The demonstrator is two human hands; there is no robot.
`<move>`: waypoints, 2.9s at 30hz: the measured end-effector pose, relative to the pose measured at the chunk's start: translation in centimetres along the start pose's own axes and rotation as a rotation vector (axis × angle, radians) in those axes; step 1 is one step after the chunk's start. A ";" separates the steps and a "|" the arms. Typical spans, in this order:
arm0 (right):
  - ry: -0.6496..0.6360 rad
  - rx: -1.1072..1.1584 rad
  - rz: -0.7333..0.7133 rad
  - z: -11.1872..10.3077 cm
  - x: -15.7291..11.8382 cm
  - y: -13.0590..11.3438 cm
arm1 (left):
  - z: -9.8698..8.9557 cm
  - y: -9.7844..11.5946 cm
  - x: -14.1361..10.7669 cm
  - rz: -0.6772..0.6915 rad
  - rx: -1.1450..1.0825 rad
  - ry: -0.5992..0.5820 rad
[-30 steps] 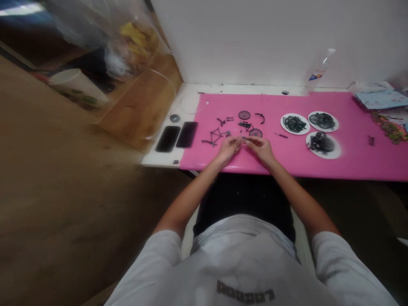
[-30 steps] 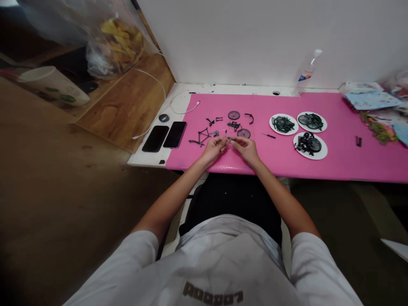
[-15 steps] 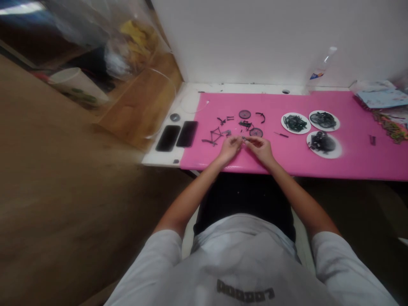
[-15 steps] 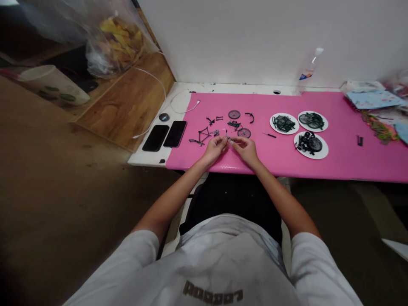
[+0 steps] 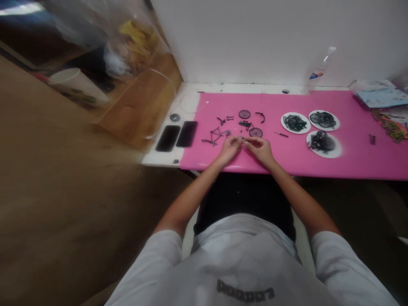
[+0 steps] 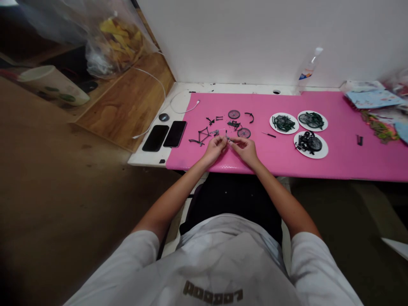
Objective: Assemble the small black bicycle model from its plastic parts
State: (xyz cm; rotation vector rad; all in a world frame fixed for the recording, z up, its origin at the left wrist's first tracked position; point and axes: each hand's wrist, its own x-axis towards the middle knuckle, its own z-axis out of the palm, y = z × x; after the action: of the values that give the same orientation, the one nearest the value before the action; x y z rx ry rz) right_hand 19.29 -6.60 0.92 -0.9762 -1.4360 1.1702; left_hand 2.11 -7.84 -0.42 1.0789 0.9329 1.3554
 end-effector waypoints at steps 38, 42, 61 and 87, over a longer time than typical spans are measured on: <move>-0.003 0.030 0.041 -0.3 0.0 0.0 | -0.2 -0.4 0.2 0.031 0.007 0.009; -0.008 0.005 0.033 -0.3 0.1 0.2 | -0.2 -0.6 0.3 0.026 0.014 0.030; 0.002 -0.002 0.031 -0.2 0.1 0.3 | -0.1 -0.5 0.2 0.032 -0.013 0.027; -0.019 0.031 0.063 -0.3 0.1 0.0 | -0.1 -0.1 0.1 0.002 -0.021 0.025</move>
State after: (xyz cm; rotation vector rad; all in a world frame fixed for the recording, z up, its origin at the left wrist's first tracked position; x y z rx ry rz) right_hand 19.59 -6.49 0.90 -0.9974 -1.4066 1.2473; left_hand 1.99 -7.73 -0.50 1.0496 0.9345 1.3802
